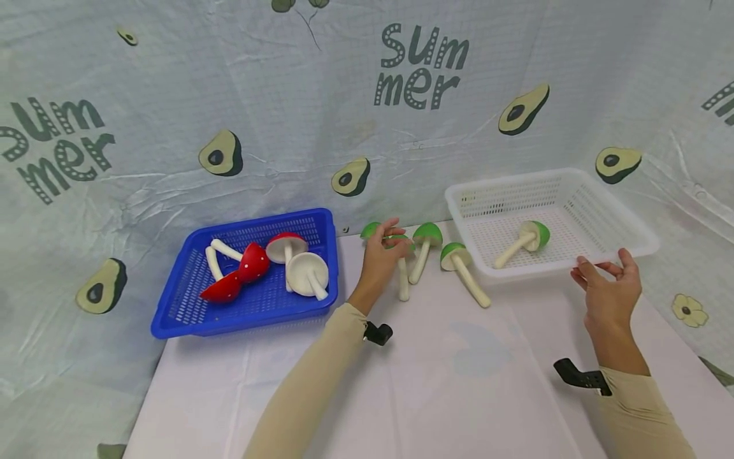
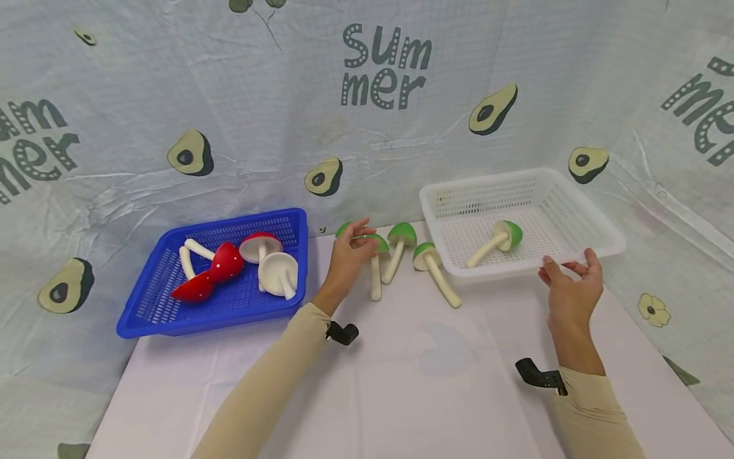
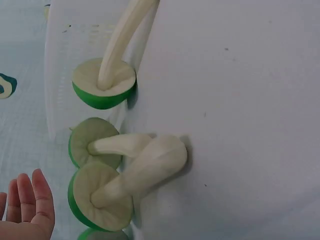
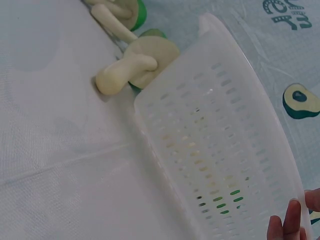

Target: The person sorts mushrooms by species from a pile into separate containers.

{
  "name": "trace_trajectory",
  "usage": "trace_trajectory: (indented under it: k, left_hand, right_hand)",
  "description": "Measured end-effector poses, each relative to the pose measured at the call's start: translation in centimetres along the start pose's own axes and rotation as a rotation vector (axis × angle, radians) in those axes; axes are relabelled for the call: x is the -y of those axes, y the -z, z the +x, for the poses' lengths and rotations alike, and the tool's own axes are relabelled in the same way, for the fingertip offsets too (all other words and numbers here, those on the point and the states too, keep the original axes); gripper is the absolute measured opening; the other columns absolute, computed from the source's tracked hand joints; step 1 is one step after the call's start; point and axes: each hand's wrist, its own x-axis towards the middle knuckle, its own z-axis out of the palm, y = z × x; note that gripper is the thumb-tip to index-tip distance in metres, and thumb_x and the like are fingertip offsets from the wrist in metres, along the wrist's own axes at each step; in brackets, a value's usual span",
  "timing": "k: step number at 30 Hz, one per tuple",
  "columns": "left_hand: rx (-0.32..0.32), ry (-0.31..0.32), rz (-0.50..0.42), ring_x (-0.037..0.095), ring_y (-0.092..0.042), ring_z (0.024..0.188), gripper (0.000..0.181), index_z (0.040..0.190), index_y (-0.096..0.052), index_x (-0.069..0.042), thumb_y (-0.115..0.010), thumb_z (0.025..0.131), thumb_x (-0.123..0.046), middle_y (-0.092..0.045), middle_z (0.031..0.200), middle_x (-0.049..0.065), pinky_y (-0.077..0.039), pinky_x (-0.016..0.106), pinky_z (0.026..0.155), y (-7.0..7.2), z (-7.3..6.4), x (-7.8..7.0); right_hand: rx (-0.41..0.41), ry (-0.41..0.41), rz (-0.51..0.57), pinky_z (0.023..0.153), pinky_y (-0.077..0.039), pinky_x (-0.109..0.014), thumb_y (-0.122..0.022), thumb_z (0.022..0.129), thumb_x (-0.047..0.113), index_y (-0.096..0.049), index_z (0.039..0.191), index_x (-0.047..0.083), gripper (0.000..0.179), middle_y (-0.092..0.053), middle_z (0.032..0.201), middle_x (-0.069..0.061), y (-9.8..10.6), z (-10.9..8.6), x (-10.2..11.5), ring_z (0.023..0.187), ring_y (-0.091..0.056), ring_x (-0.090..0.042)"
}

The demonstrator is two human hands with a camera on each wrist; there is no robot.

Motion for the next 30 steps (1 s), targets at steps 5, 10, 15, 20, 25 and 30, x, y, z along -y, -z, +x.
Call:
trace_trajectory:
  k: [5, 10, 15, 20, 25, 30]
  left_hand:
    - [-0.096, -0.026, 0.02, 0.024, -0.064, 0.106, 0.05, 0.141, -0.056, -0.008, -0.07, 0.093, -0.002, -0.061, 0.129, 0.022, -0.053, 0.022, 0.081, 1.6, -0.3, 1.2]
    - [-0.178, -0.034, 0.031, 0.029, -0.064, 0.108, 0.051, 0.14, -0.057, -0.005, -0.07, 0.091, 0.001, -0.063, 0.126, 0.022, -0.052, 0.02, 0.08, 2.4, -0.5, 2.3]
    - [-0.243, -0.012, 0.052, 0.03, -0.064, 0.109, 0.05, 0.138, -0.058, -0.003, -0.069, 0.09, 0.004, -0.064, 0.126, 0.022, -0.052, 0.02, 0.08, 2.8, -0.5, 3.3]
    - [-0.282, -0.001, 0.084, 0.032, -0.063, 0.113, 0.051, 0.137, -0.057, -0.002, -0.069, 0.088, 0.007, -0.064, 0.127, 0.02, -0.052, 0.029, 0.086, 3.2, -0.5, 3.7]
    - [-0.313, 0.007, 0.096, 0.032, -0.061, 0.115, 0.054, 0.138, -0.057, -0.001, -0.068, 0.087, 0.011, -0.064, 0.127, 0.018, -0.052, 0.04, 0.094, 3.4, -0.3, 4.3]
    - [-0.35, 0.005, 0.129, 0.032, -0.06, 0.116, 0.053, 0.136, -0.059, -0.001, -0.068, 0.086, 0.012, -0.064, 0.126, 0.018, -0.051, 0.042, 0.099, 3.6, 0.1, 5.0]
  right_hand:
    - [0.002, 0.005, 0.013, 0.072, -0.056, -0.017, -0.079, 0.087, 0.013, -0.022, 0.161, 0.027, 0.095, -0.045, 0.114, 0.006, 0.1, -0.1, 0.1, 0.085, -0.066, -0.007]
    - [0.01, 0.011, 0.042, 0.071, -0.057, -0.019, -0.079, 0.086, 0.01, -0.022, 0.161, 0.025, 0.096, -0.045, 0.114, 0.005, 0.2, -0.3, 0.2, 0.081, -0.067, -0.008]
    - [0.016, 0.008, 0.06, 0.071, -0.058, -0.019, -0.081, 0.085, 0.009, -0.021, 0.161, 0.024, 0.098, -0.045, 0.114, 0.004, 0.3, -0.3, 0.2, 0.079, -0.067, -0.009]
    - [0.013, 0.006, 0.059, 0.071, -0.058, -0.019, -0.079, 0.086, 0.008, -0.021, 0.161, 0.024, 0.097, -0.044, 0.113, 0.004, 0.2, -0.2, 0.2, 0.078, -0.067, -0.009]
    - [0.009, 0.002, 0.053, 0.071, -0.058, -0.019, -0.078, 0.087, 0.007, -0.021, 0.161, 0.025, 0.095, -0.045, 0.113, 0.005, 0.1, -0.3, 0.2, 0.079, -0.067, -0.009]
    - [0.014, -0.001, 0.049, 0.072, -0.058, -0.02, -0.077, 0.088, 0.006, -0.02, 0.162, 0.025, 0.096, -0.044, 0.113, 0.005, 0.1, -0.3, 0.3, 0.08, -0.067, -0.01]
